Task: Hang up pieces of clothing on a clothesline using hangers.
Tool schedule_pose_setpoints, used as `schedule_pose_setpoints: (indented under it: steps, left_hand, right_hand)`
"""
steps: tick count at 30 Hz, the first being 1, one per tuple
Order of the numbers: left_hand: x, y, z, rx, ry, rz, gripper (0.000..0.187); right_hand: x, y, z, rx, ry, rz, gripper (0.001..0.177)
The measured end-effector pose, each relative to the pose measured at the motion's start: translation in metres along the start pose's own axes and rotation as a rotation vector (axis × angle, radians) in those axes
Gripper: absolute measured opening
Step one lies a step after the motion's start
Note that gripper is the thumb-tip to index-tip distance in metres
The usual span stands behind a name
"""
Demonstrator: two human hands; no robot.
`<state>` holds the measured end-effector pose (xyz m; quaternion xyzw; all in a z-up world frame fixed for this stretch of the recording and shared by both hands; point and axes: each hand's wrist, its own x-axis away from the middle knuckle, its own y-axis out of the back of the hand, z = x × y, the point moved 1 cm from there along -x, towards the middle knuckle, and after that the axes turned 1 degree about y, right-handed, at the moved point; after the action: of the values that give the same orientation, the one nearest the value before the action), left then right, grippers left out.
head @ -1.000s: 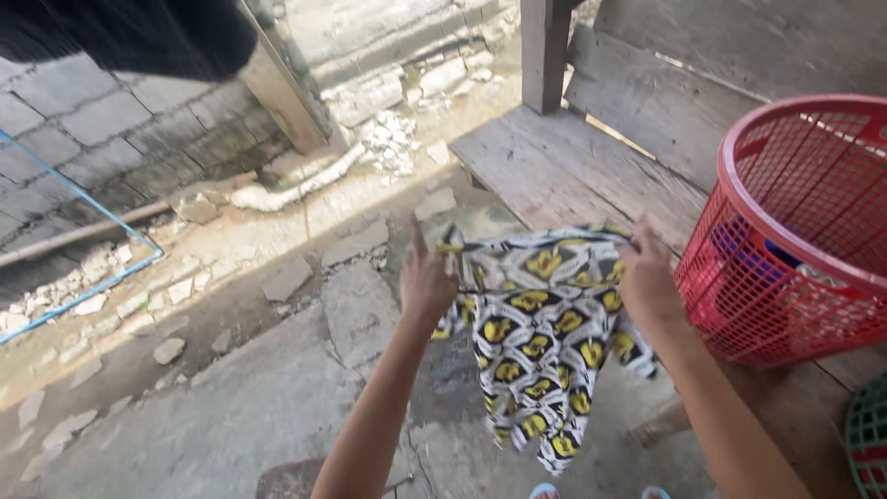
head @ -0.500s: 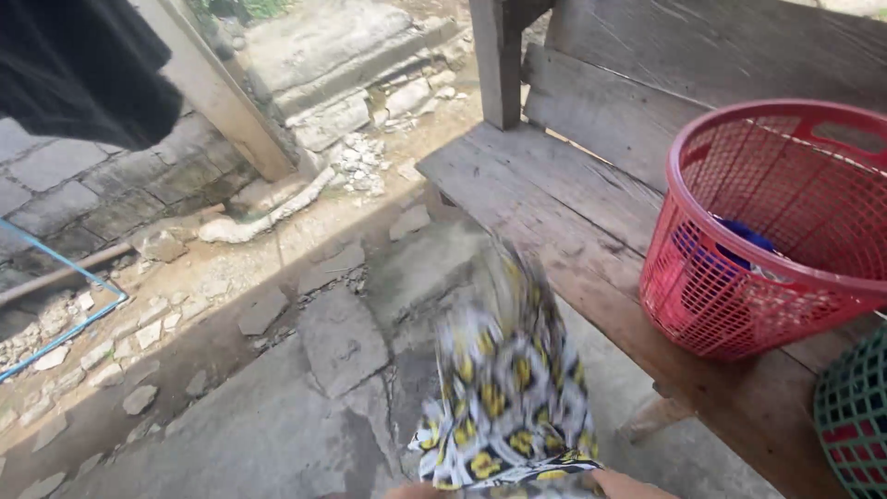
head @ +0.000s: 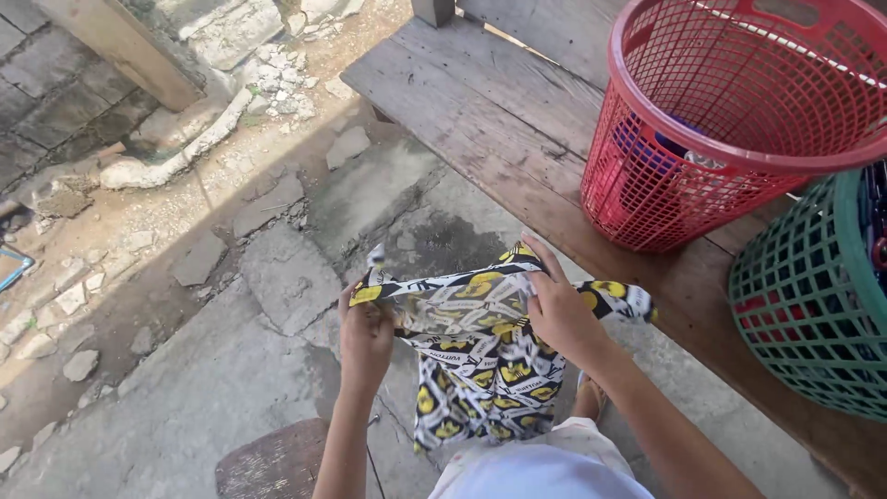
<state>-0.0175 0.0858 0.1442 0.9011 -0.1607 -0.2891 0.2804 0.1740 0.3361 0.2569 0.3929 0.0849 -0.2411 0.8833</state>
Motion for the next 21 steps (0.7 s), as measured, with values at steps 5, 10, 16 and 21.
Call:
schedule_pose_setpoints:
  steps: [5,10,16,21]
  left_hand:
    - [-0.003,-0.012,-0.043,0.182,0.163,0.251,0.038]
    - [-0.065,0.001,-0.026,-0.221,0.388,0.943,0.03]
    - [-0.124,0.126,-0.134,-0.255,-0.193,-0.188,0.039]
    - [-0.063,0.064,-0.026,-0.144,-0.182,-0.247,0.055]
  right_hand:
    - [0.015,-0.016,-0.039,-0.007,-0.162,-0.082,0.011]
    - [-0.021,-0.001,-0.077,0.278,-0.153,0.049,0.029]
    - [-0.051,0.093,0.063,0.607,0.181,-0.353,0.028]
    - [0.009,0.025,0.002,0.272,0.81,-0.434,0.035]
